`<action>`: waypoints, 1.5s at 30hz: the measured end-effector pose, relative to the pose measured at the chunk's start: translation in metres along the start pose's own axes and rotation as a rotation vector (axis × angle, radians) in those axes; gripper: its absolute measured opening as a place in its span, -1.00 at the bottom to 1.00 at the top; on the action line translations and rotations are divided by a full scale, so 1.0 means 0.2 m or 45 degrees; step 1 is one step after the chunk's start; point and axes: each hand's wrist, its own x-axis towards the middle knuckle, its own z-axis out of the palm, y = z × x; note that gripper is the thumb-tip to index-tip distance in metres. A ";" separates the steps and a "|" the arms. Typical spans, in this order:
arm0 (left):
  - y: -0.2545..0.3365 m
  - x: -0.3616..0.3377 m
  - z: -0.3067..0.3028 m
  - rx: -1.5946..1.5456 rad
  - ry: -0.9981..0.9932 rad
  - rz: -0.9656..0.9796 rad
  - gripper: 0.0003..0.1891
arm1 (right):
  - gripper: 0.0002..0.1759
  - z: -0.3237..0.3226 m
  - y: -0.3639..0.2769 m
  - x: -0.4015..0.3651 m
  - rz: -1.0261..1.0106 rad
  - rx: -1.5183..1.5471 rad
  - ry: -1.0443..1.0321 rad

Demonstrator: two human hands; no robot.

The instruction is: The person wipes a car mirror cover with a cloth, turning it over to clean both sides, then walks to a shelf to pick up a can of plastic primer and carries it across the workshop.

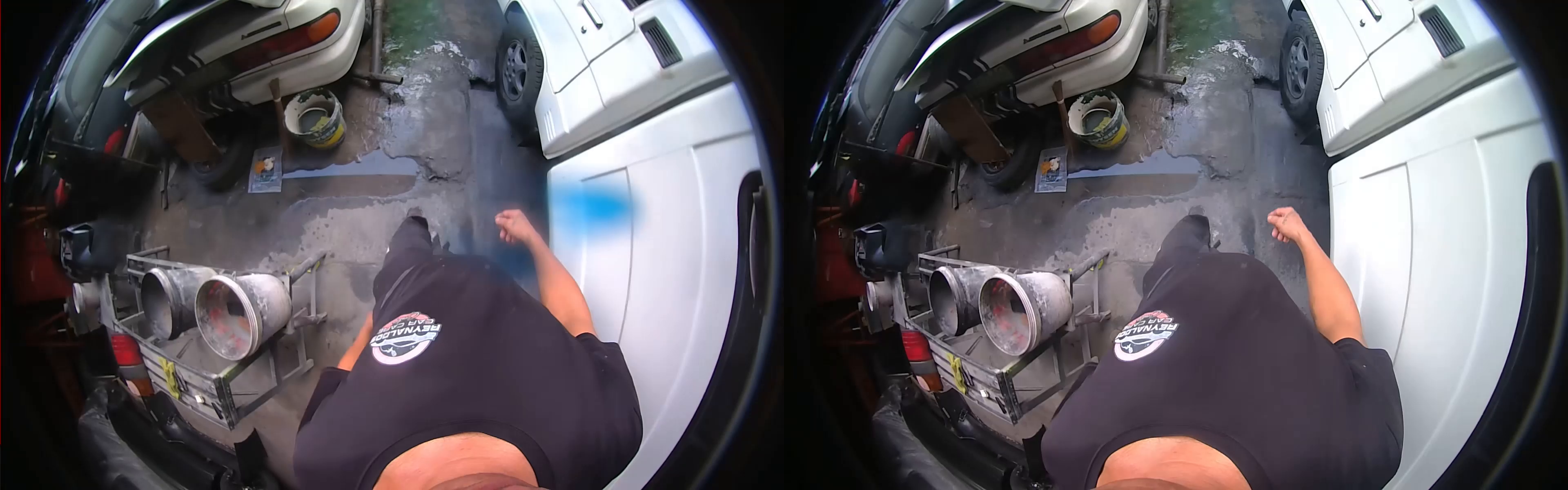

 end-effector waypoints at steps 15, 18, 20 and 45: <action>3.25 3.39 -0.98 -0.566 0.133 0.159 -0.60 | -0.76 -1.14 -0.30 1.53 0.352 0.060 0.107; 3.01 3.68 -0.64 -0.590 0.111 -0.217 -0.66 | -0.75 -1.67 -0.91 2.01 0.325 -0.228 0.008; 2.94 3.58 -0.42 -0.409 -0.029 -0.586 -0.74 | -0.74 -2.03 -1.31 2.40 0.270 -0.114 -0.071; 5.69 8.23 -1.16 -0.067 -0.121 0.029 -0.63 | -0.82 -3.80 -3.53 5.27 0.455 0.456 0.202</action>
